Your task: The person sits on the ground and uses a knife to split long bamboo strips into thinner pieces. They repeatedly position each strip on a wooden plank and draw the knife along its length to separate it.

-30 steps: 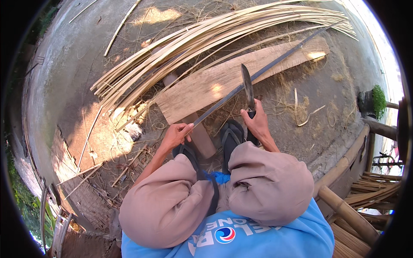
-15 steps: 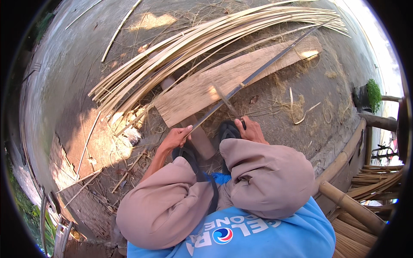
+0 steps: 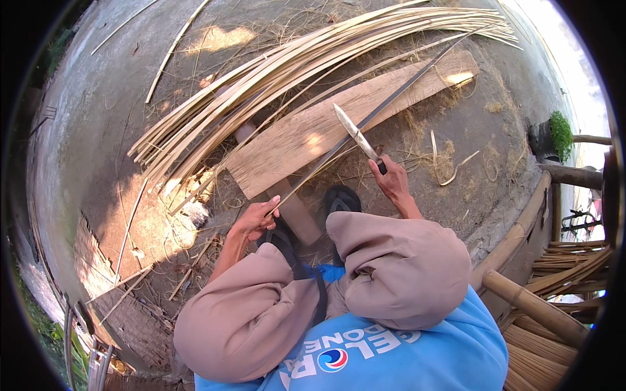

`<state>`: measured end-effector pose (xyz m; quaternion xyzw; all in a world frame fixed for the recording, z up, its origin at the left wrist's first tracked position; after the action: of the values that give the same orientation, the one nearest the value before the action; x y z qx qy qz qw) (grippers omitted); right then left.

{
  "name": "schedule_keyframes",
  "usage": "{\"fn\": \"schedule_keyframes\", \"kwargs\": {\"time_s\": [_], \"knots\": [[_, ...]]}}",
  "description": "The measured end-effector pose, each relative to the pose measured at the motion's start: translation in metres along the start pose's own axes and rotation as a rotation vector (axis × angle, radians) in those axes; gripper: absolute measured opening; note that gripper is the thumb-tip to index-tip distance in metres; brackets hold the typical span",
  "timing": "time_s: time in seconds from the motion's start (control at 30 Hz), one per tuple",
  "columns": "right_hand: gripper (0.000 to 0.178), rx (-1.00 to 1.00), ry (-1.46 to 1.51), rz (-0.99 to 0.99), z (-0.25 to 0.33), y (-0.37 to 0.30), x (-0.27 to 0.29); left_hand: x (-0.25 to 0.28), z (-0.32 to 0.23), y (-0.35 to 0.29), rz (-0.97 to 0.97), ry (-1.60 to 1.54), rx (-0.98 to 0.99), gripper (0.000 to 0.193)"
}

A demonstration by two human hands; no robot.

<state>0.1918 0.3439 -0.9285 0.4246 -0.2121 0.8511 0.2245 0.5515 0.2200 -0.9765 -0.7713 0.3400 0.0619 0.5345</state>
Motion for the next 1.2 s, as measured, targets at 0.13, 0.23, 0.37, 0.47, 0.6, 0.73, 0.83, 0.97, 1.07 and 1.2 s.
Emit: {"fn": "schedule_keyframes", "kwargs": {"time_s": [0.13, 0.23, 0.37, 0.47, 0.6, 0.73, 0.83, 0.97, 1.07, 1.2], "knots": [[0.048, 0.215, -0.104, 0.062, 0.044, -0.019, -0.02, 0.014, 0.004, -0.011, -0.043, 0.013, 0.036, 0.048], [0.052, 0.137, -0.097, 0.052, 0.019, 0.022, 0.021, 0.063, 0.02, -0.054, -0.093, -0.016, 0.051, 0.049], [0.071, -0.384, -0.086, -0.248, -0.141, 0.13, 0.141, 0.113, 0.028, -0.093, -0.141, 0.141, 0.019, 0.05], [0.073, -0.325, -0.097, -0.334, -0.125, 0.132, 0.173, 0.119, 0.003, -0.109, -0.369, 0.597, -0.162, 0.049], [0.064, -0.112, 0.041, 0.093, 0.016, 0.069, 0.038, 0.053, -0.039, -0.098, -0.625, 0.885, -0.65, 0.039], [0.056, 0.352, -0.151, 0.38, 0.121, -0.048, -0.046, 0.004, -0.047, -0.091, -0.82, 1.301, -1.074, 0.034], [0.056, 0.14, -0.172, 0.207, 0.066, -0.021, -0.008, -0.002, -0.043, -0.097, -0.843, 1.41, -1.148, 0.032], [0.054, -0.18, -0.104, -0.041, -0.007, 0.036, 0.067, -0.002, -0.043, -0.097, -0.818, 1.433, -1.149, 0.031], [0.057, 0.102, -0.186, 0.12, 0.034, 0.014, 0.038, 0.013, -0.038, -0.109, -0.83, 1.452, -1.144, 0.029], [0.059, -0.106, -0.066, 0.132, -0.009, 0.044, 0.077, 0.06, -0.019, -0.169, -0.942, 1.467, -1.048, 0.028]]}}
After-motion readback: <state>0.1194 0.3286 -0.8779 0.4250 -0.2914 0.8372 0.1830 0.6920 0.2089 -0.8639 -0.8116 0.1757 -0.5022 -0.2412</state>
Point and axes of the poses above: each hand's wrist, its own y-axis towards the middle knuckle, its own x-axis out of the back of the hand, z = x × y, the point moved 9 cm from there along y, towards the middle knuckle, and after that the axes turned 8 degrees about -y, right-handed, at the moved point
